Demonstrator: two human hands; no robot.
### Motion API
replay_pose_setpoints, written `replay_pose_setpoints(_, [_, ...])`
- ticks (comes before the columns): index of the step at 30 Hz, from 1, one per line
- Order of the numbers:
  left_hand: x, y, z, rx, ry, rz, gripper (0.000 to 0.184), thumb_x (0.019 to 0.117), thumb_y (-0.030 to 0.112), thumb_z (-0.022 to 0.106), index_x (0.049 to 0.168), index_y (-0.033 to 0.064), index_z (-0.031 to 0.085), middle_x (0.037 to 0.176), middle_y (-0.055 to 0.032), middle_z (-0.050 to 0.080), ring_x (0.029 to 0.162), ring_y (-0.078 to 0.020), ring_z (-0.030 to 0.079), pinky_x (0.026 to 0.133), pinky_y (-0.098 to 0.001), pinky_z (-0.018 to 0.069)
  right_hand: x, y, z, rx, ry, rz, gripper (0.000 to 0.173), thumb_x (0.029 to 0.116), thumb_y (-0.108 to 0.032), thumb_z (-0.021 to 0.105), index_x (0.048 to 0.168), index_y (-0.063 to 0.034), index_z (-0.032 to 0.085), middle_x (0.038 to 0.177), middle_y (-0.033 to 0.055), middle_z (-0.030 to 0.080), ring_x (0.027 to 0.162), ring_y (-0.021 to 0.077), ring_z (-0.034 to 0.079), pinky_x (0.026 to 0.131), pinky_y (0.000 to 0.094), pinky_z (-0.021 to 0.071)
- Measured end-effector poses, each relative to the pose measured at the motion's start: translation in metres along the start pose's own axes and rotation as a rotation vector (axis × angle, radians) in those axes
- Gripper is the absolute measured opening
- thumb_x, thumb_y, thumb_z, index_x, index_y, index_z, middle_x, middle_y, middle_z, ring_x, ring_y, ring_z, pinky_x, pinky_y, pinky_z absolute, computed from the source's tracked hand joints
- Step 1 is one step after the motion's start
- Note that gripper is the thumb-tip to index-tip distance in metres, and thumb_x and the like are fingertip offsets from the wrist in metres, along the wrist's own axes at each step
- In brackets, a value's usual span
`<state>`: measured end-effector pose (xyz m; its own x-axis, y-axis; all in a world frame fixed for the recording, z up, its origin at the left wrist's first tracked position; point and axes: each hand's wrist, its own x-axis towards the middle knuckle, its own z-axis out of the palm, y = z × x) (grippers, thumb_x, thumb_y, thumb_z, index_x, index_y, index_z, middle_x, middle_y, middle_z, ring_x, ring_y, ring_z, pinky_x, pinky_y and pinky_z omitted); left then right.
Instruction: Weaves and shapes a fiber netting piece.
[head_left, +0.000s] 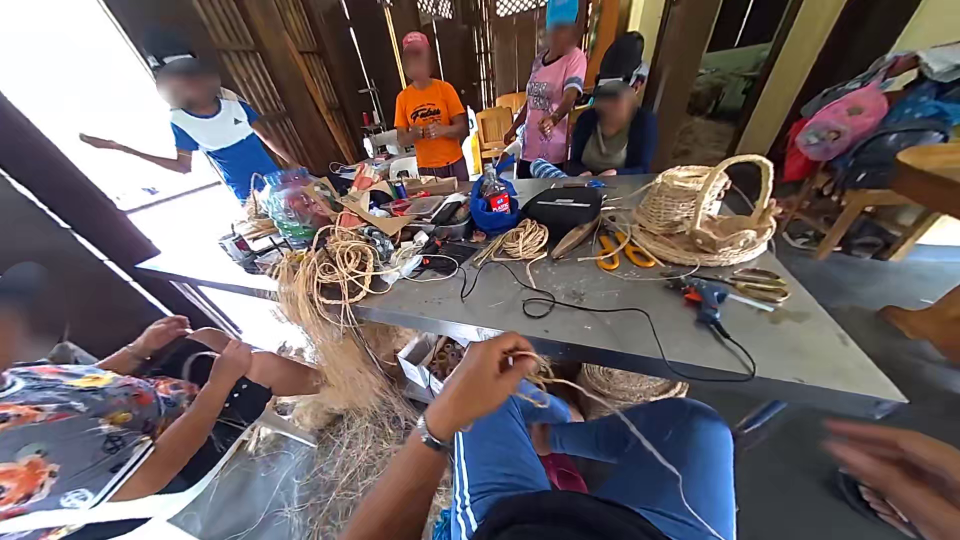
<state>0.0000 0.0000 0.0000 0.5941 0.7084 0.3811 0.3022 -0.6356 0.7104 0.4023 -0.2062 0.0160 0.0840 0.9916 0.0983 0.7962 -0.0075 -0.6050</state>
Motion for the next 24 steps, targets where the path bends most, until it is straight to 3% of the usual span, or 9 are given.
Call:
replay_pose_setpoints(2, [0.002,0.013,0.020,-0.063,0.000,0.047,0.021,0.1022,0.018,0.059,0.112,0.0013,0.068,0.094,-0.0058,0.069,0.076,-0.0070,0.064,0.072,-0.0250,0.0547,0.042,-0.025,0.038,0.025,0.062,-0.274,0.044,0.1057,-0.031,0.055,0.132,0.0033,0.063,0.118,0.0224,0.070,0.104,0.0336,0.071,0.093,0.0524,0.0575])
replay_pose_setpoints(4, [0.002,0.021,0.033,-0.132,0.031,0.075,0.020,0.1019,0.017,0.060,0.110,0.0006,0.068,0.094,-0.0050,0.069,0.077,-0.0052,0.063,0.072,-0.0225,0.0541,0.076,-0.043,0.078,0.069,0.118,-0.484,0.046,0.1039,-0.041,0.056,0.130,-0.0050,0.067,0.121,0.0122,0.071,0.108,0.0234,0.070,0.094,0.0463,0.0583])
replay_pose_setpoints(7, [0.002,0.025,0.040,-0.212,0.077,0.097,0.018,0.1013,0.015,0.061,0.109,-0.0001,0.067,0.093,-0.0039,0.068,0.078,-0.0039,0.063,0.073,-0.0210,0.0540,0.101,-0.075,0.115,0.173,0.030,-0.623,0.043,0.1061,-0.039,0.053,0.134,-0.0080,0.065,0.125,0.0063,0.069,0.115,0.0142,0.066,0.100,0.0372,0.0556])
replay_pose_setpoints(11, [-0.001,0.025,0.040,-0.254,0.106,0.110,0.017,0.1015,0.014,0.061,0.109,-0.0006,0.066,0.092,-0.0031,0.067,0.078,-0.0032,0.063,0.072,-0.0203,0.0536,0.106,-0.102,0.134,0.340,0.012,-0.541,0.024,0.1023,-0.024,0.056,0.115,-0.0081,0.069,0.101,-0.0011,0.072,0.090,0.0015,0.068,0.081,0.0203,0.0579])
replay_pose_setpoints(15, [-0.003,0.026,0.041,-0.309,0.137,0.162,0.018,0.1016,0.011,0.060,0.113,-0.0021,0.064,0.097,-0.0041,0.067,0.084,-0.0044,0.064,0.077,-0.0216,0.0548,0.109,-0.113,0.132,0.377,0.030,-0.531,0.024,0.0993,-0.016,0.052,0.111,-0.0072,0.071,0.100,-0.0011,0.070,0.089,-0.0008,0.065,0.078,0.0161,0.0551])
replay_pose_setpoints(18, [-0.003,0.027,0.040,-0.300,0.171,0.181,0.019,0.1011,0.011,0.061,0.114,-0.0028,0.061,0.096,-0.0052,0.066,0.084,-0.0061,0.064,0.077,-0.0228,0.0555,0.112,-0.116,0.124,0.467,-0.074,-0.502,0.032,0.0985,-0.012,0.042,0.110,-0.0090,0.072,0.097,-0.0042,0.067,0.080,-0.0022,0.061,0.071,0.0167,0.0520])
replay_pose_setpoints(21, [-0.003,0.029,0.040,-0.281,0.189,0.187,0.020,0.1005,0.012,0.063,0.111,-0.0029,0.056,0.091,-0.0051,0.063,0.080,-0.0063,0.062,0.073,-0.0227,0.0545,0.113,-0.119,0.121,0.550,-0.149,-0.447,0.033,0.1058,-0.035,0.046,0.105,-0.0141,0.072,0.092,-0.0096,0.060,0.075,-0.0054,0.052,0.066,0.0137,0.0436])
replay_pose_setpoints(23, [-0.003,0.031,0.039,-0.279,0.194,0.196,0.018,0.0999,0.012,0.063,0.109,-0.0023,0.056,0.089,-0.0039,0.061,0.078,-0.0052,0.060,0.072,-0.0214,0.0533,0.113,-0.122,0.122,0.582,-0.160,-0.424,0.039,0.1031,-0.050,0.055,0.102,-0.0150,0.072,0.090,-0.0099,0.061,0.075,-0.0046,0.055,0.066,0.0142,0.0465])
replay_pose_setpoints(24, [-0.003,0.032,0.039,-0.282,0.192,0.201,0.017,0.0994,0.011,0.063,0.108,-0.0022,0.056,0.088,-0.0037,0.061,0.078,-0.0049,0.060,0.072,-0.0211,0.0529,0.113,-0.124,0.123,0.597,-0.163,-0.421,0.038,0.1014,-0.051,0.058,0.100,-0.0147,0.072,0.088,-0.0095,0.063,0.075,-0.0040,0.058,0.066,0.0145,0.0488])
